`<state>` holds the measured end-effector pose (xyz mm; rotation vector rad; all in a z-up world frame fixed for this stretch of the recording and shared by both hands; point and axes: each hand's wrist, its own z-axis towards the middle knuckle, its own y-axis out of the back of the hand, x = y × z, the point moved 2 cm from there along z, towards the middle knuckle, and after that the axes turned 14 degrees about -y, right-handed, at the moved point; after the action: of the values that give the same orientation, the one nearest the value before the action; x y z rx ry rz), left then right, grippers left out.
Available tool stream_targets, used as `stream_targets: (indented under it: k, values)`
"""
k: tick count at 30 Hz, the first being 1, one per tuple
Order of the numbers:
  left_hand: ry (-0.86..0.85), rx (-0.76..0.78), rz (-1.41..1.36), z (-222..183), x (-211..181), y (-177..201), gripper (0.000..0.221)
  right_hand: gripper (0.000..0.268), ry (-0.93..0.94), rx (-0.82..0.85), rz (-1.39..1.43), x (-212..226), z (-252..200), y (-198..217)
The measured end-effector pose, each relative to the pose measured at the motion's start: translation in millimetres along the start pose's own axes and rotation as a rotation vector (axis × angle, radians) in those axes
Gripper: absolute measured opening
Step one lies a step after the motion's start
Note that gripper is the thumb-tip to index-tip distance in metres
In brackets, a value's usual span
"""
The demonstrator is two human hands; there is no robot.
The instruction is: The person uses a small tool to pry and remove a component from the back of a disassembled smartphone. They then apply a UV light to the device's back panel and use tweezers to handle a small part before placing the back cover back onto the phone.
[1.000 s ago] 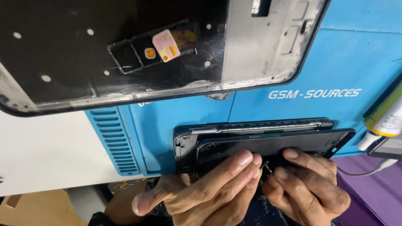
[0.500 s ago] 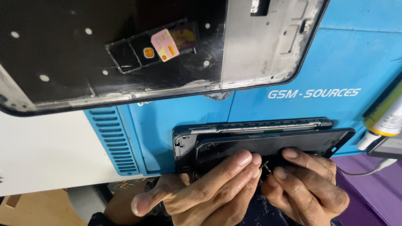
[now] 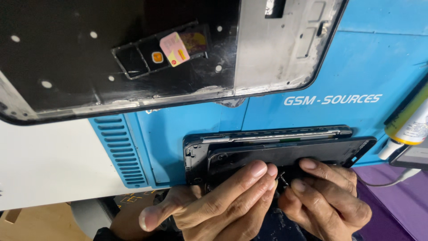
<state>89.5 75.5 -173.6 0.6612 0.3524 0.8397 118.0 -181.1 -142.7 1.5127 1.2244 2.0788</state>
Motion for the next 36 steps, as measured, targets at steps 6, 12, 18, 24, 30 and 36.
stream_targets:
  k: [6,12,18,24,30,36]
  values:
    - [0.06,-0.073,0.004,1.6,-3.1,-6.0,0.092,0.018,-0.062,-0.017,-0.002,6.7,4.2,-0.8]
    - [-0.029,0.146,-0.131,-0.3,10.5,13.5,0.087,0.016,-0.043,0.034,0.006,3.5,1.3,3.0]
    - [0.114,0.083,-0.081,10.8,4.0,5.7,0.071,0.014,-0.043,0.014,-0.011,6.0,4.7,0.8]
    - [0.034,0.058,-0.077,4.5,3.8,5.1,0.084,0.015,-0.035,0.019,-0.02,4.7,3.5,1.5]
    - [0.186,0.011,-0.048,3.1,-11.1,3.7,0.064,0.014,-0.039,0.011,-0.022,6.1,5.3,0.7]
    - [0.005,0.055,-0.049,1.1,3.4,6.0,0.089,0.016,-0.026,0.02,-0.011,4.7,3.9,1.5]
